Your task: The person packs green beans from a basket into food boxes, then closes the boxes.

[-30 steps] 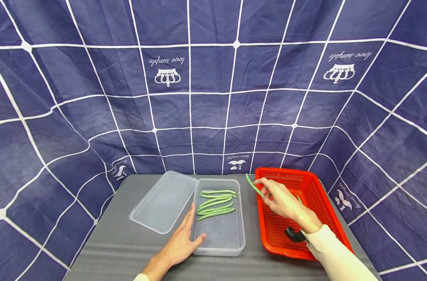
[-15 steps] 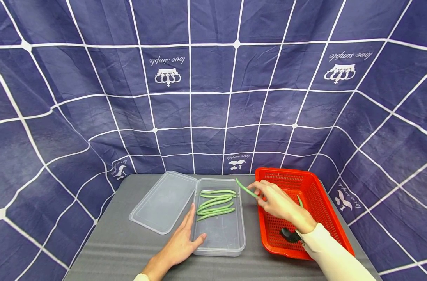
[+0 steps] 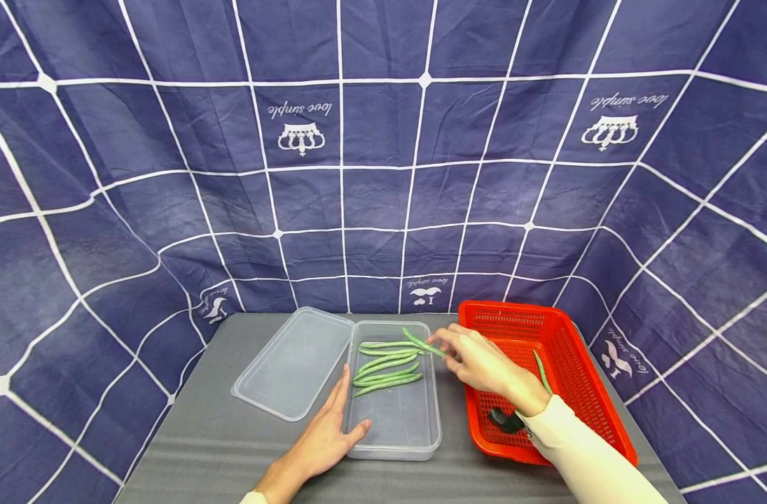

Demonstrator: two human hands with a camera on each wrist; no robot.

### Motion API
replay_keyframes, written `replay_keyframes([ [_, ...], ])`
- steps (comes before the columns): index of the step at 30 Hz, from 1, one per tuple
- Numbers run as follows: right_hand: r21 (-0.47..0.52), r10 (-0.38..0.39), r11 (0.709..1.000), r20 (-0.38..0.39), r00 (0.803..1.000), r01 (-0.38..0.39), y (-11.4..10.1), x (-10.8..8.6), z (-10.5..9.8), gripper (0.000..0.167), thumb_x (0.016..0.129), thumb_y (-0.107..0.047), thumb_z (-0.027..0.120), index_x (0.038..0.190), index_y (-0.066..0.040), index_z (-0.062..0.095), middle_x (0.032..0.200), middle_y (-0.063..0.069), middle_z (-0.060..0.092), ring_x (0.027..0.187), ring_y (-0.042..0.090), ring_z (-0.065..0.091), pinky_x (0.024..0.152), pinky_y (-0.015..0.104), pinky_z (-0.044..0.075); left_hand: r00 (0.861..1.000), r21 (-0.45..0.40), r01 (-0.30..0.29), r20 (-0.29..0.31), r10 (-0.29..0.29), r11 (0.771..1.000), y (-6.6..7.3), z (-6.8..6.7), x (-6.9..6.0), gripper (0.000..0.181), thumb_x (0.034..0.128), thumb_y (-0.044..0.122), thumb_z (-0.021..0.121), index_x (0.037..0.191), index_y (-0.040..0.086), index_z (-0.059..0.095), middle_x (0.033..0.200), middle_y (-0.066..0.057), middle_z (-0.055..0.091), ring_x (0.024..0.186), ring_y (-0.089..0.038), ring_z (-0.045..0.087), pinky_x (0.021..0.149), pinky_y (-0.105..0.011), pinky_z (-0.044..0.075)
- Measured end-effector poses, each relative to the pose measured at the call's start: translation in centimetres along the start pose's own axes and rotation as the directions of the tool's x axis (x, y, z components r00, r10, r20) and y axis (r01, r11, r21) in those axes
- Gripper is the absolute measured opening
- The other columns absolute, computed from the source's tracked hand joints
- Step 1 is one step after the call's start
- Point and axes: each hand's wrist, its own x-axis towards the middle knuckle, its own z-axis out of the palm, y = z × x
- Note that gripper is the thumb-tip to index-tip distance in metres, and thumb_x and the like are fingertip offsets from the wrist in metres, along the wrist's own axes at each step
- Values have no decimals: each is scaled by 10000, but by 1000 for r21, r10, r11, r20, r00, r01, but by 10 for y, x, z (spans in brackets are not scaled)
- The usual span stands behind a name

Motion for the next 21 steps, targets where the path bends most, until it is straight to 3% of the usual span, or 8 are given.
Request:
replay_keyframes([
  [10, -3, -19, 1000, 55, 998, 19, -15, 15, 7, 400, 1000, 7, 783, 1344, -194, 823, 1052, -23, 755, 941, 143, 738, 721, 248, 532, 1000, 2, -7, -9, 7, 1000, 1, -1, -2, 1163, 1057, 461, 837, 1898, 155, 93, 1914, -217, 331, 1753, -440, 399, 1376, -686, 396],
  [18, -24, -39, 999, 95, 995, 42, -24, 23, 11, 347, 1018, -27, 798, 1317, -201, 830, 1111, -35, 765, 977, 109, 777, 696, 282, 585, 1000, -2, 6, -5, -6, 1000, 1, -1, -2, 1176, 1058, 441, 842, 1895, 133, 75, 1906, -246, 330, 1740, -456, 416, 1368, -686, 406],
  [21, -34, -54, 998, 104, 993, 57, -27, 26, 14, 354, 1005, -6, 790, 1292, -207, 840, 1111, -40, 756, 913, 105, 756, 672, 288, 578, 1000, 5, 2, -9, -2, 1000, 1, 0, -2, 1172, 1058, 445, 842, 1893, 122, 85, 1907, -239, 332, 1740, -445, 419, 1369, -678, 408],
])
